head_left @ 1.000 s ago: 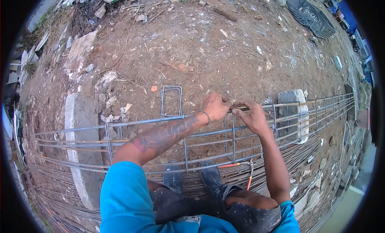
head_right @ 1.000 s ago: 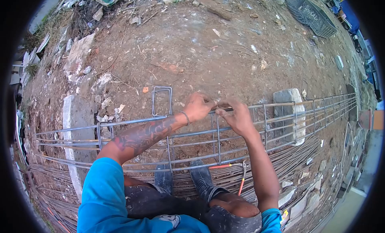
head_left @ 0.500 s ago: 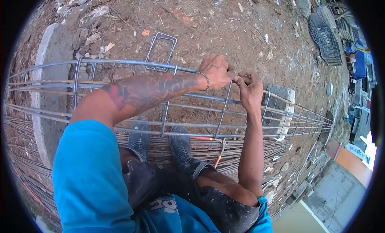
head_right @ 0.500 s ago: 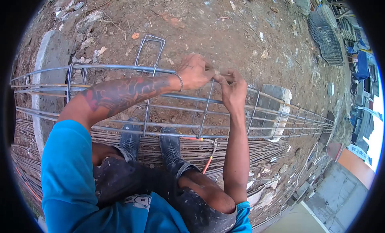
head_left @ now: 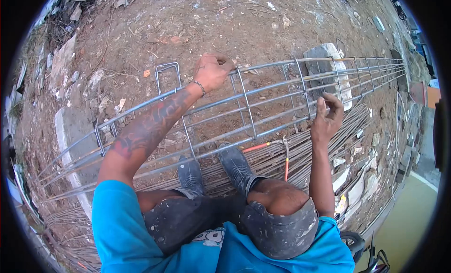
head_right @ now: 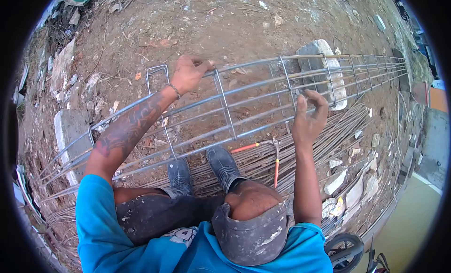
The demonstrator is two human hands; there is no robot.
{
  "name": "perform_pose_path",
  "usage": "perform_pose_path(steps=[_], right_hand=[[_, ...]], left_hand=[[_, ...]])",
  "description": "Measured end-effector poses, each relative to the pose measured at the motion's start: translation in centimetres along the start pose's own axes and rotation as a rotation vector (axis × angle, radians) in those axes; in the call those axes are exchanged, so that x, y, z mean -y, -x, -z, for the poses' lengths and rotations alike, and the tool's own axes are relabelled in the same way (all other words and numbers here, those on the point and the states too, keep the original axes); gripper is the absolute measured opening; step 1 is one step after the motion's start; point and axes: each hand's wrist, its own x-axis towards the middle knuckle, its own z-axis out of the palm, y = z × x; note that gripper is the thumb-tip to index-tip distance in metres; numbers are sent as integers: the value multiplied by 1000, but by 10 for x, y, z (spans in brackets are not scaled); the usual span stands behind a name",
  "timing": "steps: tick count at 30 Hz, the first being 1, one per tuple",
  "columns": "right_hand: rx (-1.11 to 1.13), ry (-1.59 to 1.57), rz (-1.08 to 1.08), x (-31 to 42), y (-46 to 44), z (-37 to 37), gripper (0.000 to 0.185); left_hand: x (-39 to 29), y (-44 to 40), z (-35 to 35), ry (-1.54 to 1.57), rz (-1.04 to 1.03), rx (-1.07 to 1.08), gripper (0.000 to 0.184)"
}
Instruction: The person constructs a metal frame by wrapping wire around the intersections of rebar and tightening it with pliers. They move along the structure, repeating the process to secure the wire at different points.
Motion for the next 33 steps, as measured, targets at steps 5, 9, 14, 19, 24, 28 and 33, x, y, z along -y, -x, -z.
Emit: perform_pose_path(steps=[5, 9, 14, 19, 24, 28, 33], right_hand=[[364, 756, -494, -93, 185, 100, 48], [620, 844, -739, -92, 234, 97, 39], [713, 849, -691, -84, 220, 91, 32], [639, 443, -905, -73, 192, 38, 38], [591, 493, -875, -74, 207, -39, 44], [631, 623, -808, -79, 219, -48, 53], [631, 554, -926, -90, 201, -71, 45]], left_hand=[[-5, -5, 5, 14, 28, 53, 32], [-3, -4, 3, 112, 92, 111, 32], [4, -3, 7, 36, 47, 104, 29], [1, -3, 2, 76, 62, 86, 32], [-4, 2, 4, 47, 60, 58, 28], [-2, 1, 4, 71, 43, 74, 29], [-1, 0, 3, 26, 6, 54, 30]])
